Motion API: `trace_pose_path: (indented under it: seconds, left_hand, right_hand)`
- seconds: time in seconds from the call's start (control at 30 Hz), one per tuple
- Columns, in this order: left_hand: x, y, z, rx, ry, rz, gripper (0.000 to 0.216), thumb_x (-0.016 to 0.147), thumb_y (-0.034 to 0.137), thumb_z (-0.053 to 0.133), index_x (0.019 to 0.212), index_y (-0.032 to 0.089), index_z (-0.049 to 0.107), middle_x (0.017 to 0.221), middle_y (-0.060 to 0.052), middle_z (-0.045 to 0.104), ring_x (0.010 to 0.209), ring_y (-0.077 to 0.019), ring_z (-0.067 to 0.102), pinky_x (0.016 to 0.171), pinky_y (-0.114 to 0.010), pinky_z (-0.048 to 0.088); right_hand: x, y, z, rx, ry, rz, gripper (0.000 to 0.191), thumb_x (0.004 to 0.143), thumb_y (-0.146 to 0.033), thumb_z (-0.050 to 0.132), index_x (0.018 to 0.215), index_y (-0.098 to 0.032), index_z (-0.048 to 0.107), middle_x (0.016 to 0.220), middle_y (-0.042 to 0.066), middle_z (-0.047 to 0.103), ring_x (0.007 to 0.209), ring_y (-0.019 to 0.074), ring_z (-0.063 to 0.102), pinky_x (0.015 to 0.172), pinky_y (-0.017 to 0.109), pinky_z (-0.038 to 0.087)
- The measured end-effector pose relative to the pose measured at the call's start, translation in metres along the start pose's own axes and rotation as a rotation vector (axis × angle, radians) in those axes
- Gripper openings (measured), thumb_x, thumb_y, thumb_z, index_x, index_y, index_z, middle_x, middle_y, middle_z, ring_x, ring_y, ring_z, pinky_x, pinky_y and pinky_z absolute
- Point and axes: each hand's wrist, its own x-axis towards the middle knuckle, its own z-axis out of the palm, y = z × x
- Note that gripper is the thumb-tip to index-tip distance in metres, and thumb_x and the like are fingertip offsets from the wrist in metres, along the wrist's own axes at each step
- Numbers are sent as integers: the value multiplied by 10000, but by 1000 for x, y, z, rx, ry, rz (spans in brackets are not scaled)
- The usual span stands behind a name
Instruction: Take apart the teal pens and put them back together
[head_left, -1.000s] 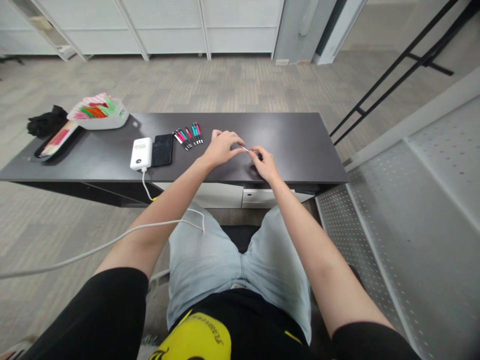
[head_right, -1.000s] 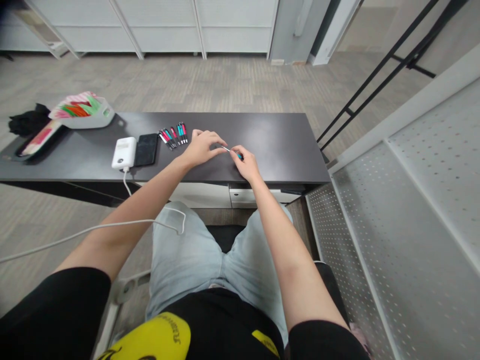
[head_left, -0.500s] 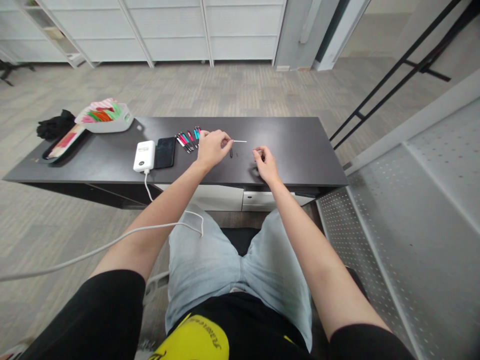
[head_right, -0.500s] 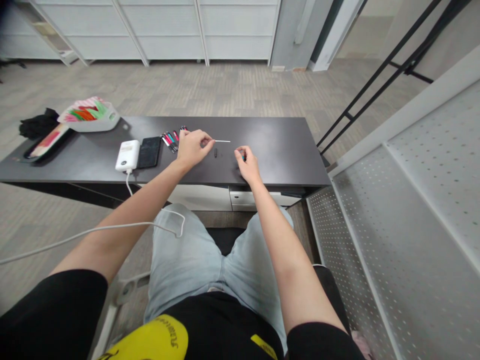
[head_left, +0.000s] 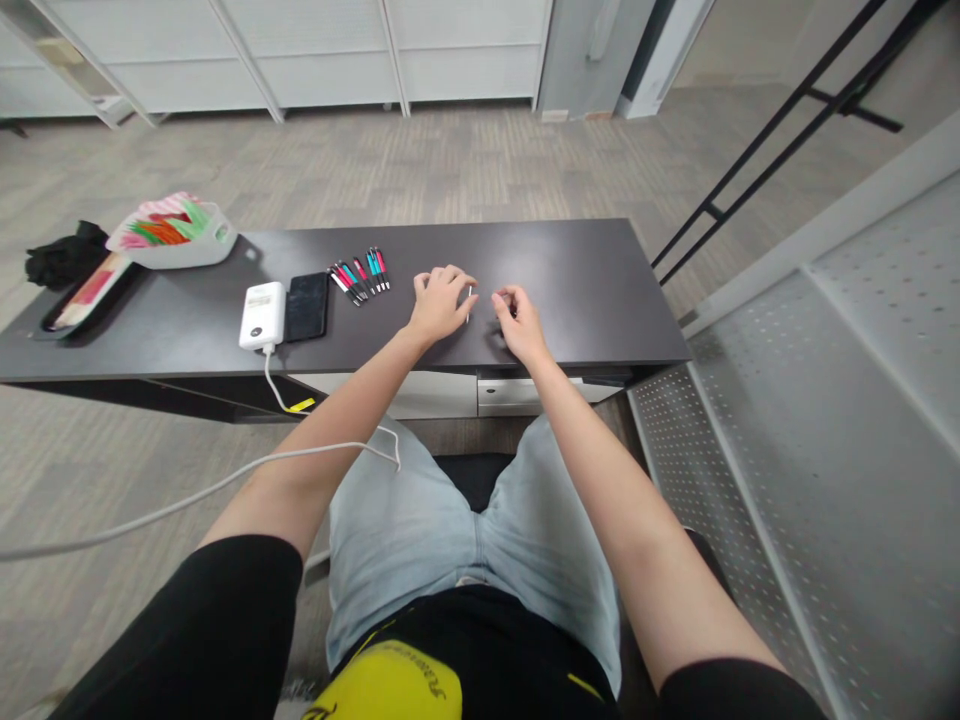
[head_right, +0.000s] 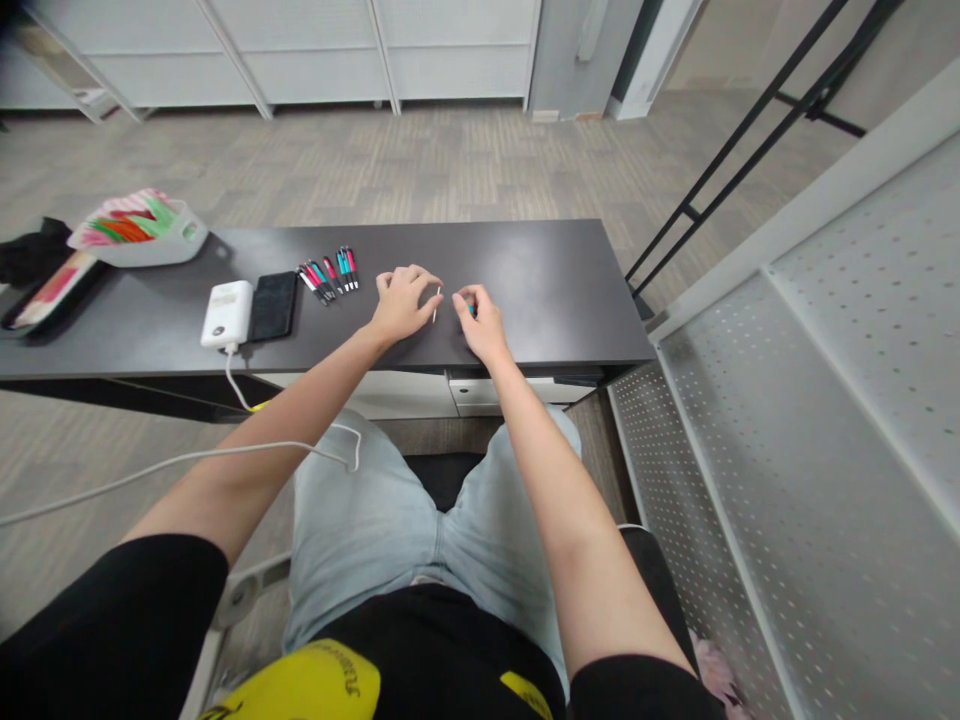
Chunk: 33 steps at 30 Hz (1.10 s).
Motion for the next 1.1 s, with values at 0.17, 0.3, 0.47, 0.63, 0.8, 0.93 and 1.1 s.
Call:
trace_pose_path:
  seconds: [0.17,0.3,0.47,0.63,0.8,0.93,1.1]
  left_hand:
    - [11,-27,-2,-51,-136,35,336,1043,394,806,1361,386,915,1699,-81,800,1656,-499,520,1386,-791,246]
    - [9,-29,5,-81,-109,21,279,1044,428,833,1298,390,941,1660,-86,825,1632,-513,543,1373,-813,258]
    - [0,-12,-1,-20,-93,-54,358,1128,427,807,1456,316,896,1884,-94,637,1728,-440,459,1410,-747,276]
    - [-29,-17,-32,29,-90,-95,550,1227,514,634,1699,245,718,1975,-100,486,1765,-307,415,1474,-609,296]
    - [-67,-42,-43,68,-65,-205,649,1151,553,673,1732,264,667,1983,-191,409,1824,-358,421,1497,-586,360]
    - [-76,-50,-33,39,-38,-289,710,1140,610,649,1717,196,647,1934,-259,444,1847,-441,387,1530,-650,328]
    - [-68,-50,-25,23,-17,-290,661,1119,619,686,1677,265,659,1904,-218,507,1807,-462,443,1527,-686,334]
  right_hand:
    - [1,2,0,-11,-17,36,304,1111,-667,600,1092,-364,609,1025,57,774,1045,311,752,1092,482,621]
    - [1,1,1,-20,-11,43,238,1122,-594,624,1098,-358,605,1136,73,831,1112,299,763,1142,471,613]
    - [0,-6,-2,-79,-28,47,163,1150,-516,649,1108,-358,658,1217,86,866,1197,323,815,1203,480,632]
    - [-2,-18,-8,-303,-83,124,260,1215,-415,545,1332,-343,766,1474,95,870,1381,293,808,1280,432,641]
    - [5,-27,-14,-465,-147,175,429,1230,-317,495,1535,-315,797,1601,124,834,1424,289,816,1290,445,654]
    - [24,-40,-24,-629,-275,178,326,1194,-301,643,1387,-277,906,1554,152,853,1342,336,861,1294,478,652]
    - [59,-67,-29,-839,-457,136,280,1122,-185,783,1346,-296,908,1417,104,916,1406,334,828,1325,457,608]
